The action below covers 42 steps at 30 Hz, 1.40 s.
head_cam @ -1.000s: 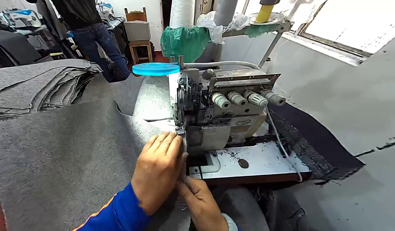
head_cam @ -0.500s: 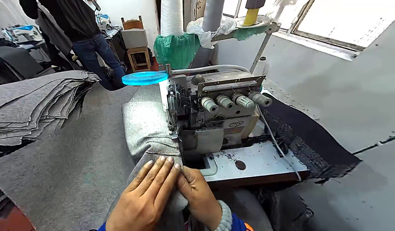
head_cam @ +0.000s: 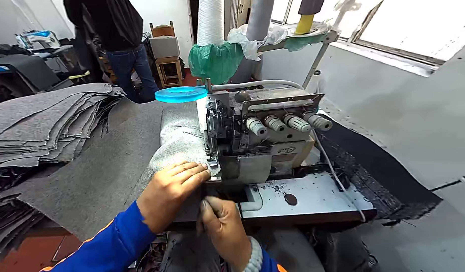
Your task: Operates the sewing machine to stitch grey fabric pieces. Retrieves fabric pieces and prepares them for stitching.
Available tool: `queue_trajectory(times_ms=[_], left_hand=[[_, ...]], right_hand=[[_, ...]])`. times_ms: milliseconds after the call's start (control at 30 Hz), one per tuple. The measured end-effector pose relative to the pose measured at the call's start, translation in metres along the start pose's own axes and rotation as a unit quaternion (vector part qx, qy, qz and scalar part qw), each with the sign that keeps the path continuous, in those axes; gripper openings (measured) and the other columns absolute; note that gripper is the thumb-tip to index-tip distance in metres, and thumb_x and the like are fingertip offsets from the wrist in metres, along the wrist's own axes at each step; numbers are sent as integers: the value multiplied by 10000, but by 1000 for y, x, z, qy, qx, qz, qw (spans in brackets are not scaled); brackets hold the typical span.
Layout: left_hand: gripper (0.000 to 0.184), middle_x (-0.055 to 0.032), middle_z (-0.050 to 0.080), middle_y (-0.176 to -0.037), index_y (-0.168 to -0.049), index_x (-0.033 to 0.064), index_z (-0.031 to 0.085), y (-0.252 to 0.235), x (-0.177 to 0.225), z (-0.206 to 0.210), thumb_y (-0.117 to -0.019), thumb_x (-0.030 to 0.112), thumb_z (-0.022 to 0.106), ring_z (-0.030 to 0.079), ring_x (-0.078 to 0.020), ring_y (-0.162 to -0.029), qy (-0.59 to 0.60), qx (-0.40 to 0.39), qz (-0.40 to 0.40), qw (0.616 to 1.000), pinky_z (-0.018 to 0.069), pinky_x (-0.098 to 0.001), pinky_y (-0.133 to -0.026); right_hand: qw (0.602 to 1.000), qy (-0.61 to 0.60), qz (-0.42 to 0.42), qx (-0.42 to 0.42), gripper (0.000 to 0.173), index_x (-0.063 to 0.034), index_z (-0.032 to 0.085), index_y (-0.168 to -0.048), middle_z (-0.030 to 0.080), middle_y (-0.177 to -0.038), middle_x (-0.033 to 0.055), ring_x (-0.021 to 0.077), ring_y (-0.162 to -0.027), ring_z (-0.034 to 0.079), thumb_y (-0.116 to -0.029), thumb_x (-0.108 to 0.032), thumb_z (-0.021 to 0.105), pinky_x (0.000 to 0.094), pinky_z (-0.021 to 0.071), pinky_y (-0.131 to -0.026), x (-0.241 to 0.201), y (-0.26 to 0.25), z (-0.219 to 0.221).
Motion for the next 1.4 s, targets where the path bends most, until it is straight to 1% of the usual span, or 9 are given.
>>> queue_trajectory(times_ms=[233, 367, 533, 633, 733, 967, 1100, 1300, 1400], left_hand=[[619, -311, 495, -1490, -1478, 2, 495, 83, -11, 36, -874, 82, 605, 472, -547, -1365, -82, 58, -275, 956, 392, -721, -1071], [887, -289, 474, -1519, -1632, 56, 236, 71, -71, 54, -886, 76, 715, 404, -571, -1397, -3, -146, -469, 871, 275, -802, -1086], [633, -269, 569, -1427, -1451, -24, 530, 12, -148, 5, -899, 147, 790, 534, -434, -1343, 117, -390, -368, 836, 382, -616, -1137], [331, -250, 684, -1209, -1196, -2, 719, 7, -161, -121, -965, 235, 717, 640, -424, -1174, -61, -284, -432, 854, 478, -638, -1019], [343, -292, 683, -1140, -1078, -33, 734, 52, -184, -221, -961, 289, 727, 636, -502, -1124, -260, -204, -535, 778, 476, -718, -935], [201, -234, 719, -925, -911, 11, 760, 66, -221, -259, -933, 207, 724, 682, -460, -955, -270, -228, -508, 786, 497, -707, -848], [236, -242, 680, -834, -879, -19, 721, 25, -174, -237, -933, 210, 720, 667, -447, -845, -188, -159, -519, 818, 498, -695, -764], [116, 36, 567, -599, -803, 128, 662, -22, -2, -101, -908, 175, 679, 541, -89, -519, 107, -77, -423, 896, 464, -323, -499], [138, 3, 738, -1074, -976, 123, 769, -11, 19, -31, -941, 199, 660, 696, -111, -1007, 104, 12, -345, 933, 586, -363, -862]], right_hand=[[965, 239, -78, 80, 342, -34, 688, -790, 659, -698, 34, 67, -618, 620, -1030, -198, 507, 222, 544, -580, 20, 37, -39], [880, 464, -97, 17, 312, -63, 753, -897, 750, -881, 81, 254, -867, 731, -996, -288, 561, 452, 588, -826, 38, 22, -62], [818, 543, 106, -157, 598, 57, 743, -1041, 726, -1006, 300, 525, -1021, 685, -1013, -502, 532, 689, 513, -881, 37, 3, -62], [819, 533, 71, -198, 566, 48, 743, -1029, 736, -977, 282, 494, -983, 706, -1061, -445, 466, 671, 525, -865, 42, 7, -73], [815, 549, 11, -186, 515, 39, 733, -993, 740, -953, 254, 467, -945, 715, -1075, -386, 454, 635, 543, -822, 48, 13, -76], [873, 468, -97, -95, 285, -25, 750, -1065, 755, -1047, 183, 376, -1046, 707, -1049, -225, 548, 540, 487, -1025, 50, 26, -84], [937, 324, -91, -97, 346, -22, 728, -1192, 746, -1124, 168, 346, -1088, 684, -1007, -300, 637, 535, 481, -1017, 10, 41, -67], [984, -70, 51, -154, 1108, 117, 312, -1519, 579, -1414, 195, 202, -1235, 633, -718, -391, 886, 371, 558, -1014, -11, 23, 45], [980, -119, 154, -30, 490, 151, 567, -1261, 699, -1104, 171, 119, -1005, 692, -850, -57, 733, 295, 583, -896, -9, 19, 81]])
Point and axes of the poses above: each hand's wrist, its own y-axis away from the middle knuckle, its own z-axis out of the palm, x = y × z, the point moved 1 cm from there along -y, towards the middle knuckle
